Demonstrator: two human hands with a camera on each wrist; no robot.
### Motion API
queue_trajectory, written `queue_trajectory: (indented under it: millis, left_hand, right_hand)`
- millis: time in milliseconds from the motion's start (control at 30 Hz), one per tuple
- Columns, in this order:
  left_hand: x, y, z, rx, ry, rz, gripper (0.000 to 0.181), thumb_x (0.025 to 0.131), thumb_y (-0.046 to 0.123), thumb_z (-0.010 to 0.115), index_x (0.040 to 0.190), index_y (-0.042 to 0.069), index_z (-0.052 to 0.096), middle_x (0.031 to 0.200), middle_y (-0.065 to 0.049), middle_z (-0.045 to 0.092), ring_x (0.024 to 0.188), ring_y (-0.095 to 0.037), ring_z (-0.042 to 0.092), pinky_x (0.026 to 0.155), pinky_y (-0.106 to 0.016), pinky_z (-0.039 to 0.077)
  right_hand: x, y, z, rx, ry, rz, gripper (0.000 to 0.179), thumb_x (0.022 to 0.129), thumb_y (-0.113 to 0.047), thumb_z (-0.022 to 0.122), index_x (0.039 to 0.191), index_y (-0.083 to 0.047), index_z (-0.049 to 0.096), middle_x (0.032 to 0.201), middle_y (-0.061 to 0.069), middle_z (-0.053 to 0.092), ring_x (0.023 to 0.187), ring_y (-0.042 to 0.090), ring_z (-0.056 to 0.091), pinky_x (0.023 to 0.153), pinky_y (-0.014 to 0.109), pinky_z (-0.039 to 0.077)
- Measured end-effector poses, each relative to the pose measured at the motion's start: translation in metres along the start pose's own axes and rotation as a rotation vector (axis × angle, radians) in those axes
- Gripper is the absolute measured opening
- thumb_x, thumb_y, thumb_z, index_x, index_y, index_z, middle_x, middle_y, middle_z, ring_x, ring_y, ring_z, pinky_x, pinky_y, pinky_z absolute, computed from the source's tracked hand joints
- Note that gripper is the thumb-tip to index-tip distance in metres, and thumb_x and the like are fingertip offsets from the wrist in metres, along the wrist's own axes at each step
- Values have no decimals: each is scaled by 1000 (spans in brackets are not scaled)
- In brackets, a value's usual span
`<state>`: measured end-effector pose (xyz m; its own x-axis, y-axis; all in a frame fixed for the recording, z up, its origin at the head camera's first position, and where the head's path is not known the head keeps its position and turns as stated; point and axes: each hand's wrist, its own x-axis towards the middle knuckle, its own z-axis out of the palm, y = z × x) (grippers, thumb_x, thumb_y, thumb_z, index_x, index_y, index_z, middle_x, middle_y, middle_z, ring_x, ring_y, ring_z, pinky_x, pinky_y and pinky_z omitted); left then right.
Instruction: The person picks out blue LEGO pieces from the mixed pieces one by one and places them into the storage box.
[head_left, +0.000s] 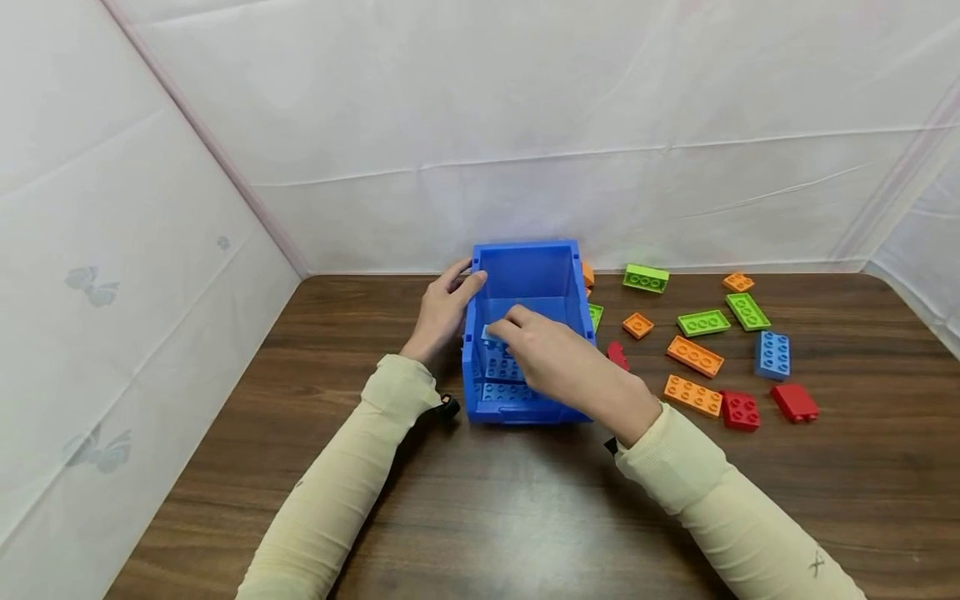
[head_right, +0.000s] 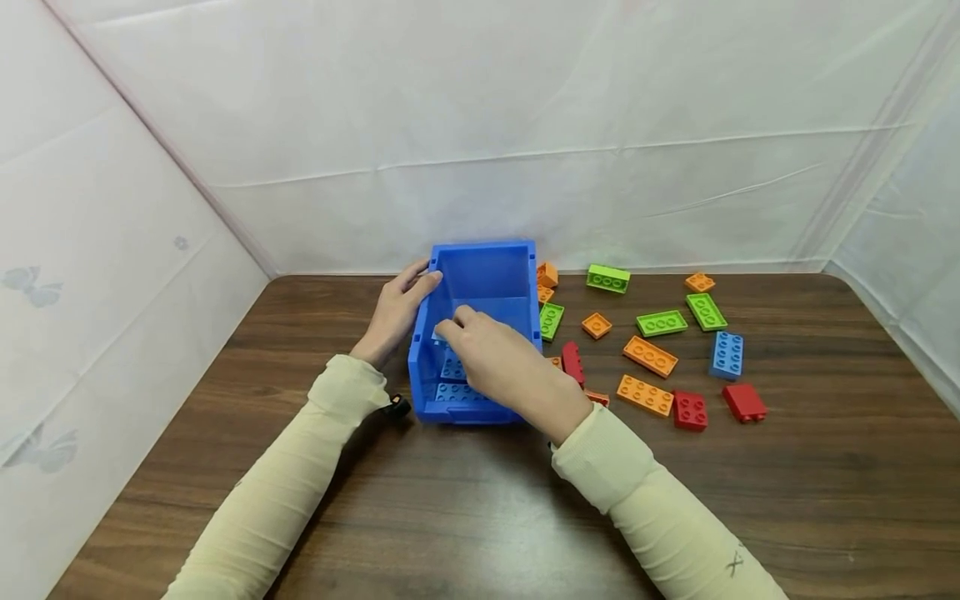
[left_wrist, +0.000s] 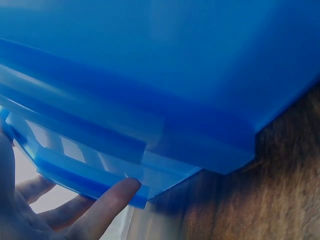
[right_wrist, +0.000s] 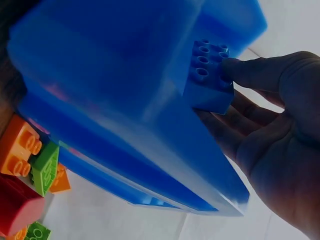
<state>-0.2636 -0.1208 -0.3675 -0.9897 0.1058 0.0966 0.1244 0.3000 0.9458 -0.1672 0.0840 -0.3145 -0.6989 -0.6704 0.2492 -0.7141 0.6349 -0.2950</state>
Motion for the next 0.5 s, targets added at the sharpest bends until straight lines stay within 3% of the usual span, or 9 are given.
queue_trajectory:
  millis: [267,500]
  left_hand:
    - [2,0,2,-8,5,1,61,104,54,62,158,26,53,141,-14,65,115,-33,69,92,-51,59]
    - [1,0,2,-2,12,0,62,104,53,63,158,25,54,139,-14,66,113,-34,70,91,-50,60]
  right_hand:
    - [2,3,11,-31,7,-15,31,106,0,63,136,3,67,117,17,66,97,24,69,86,35,61]
    - [4,5,18,-29,-19,12,32,106,0,63,138,3,66,120,18,66,100,26,71,90,38,61]
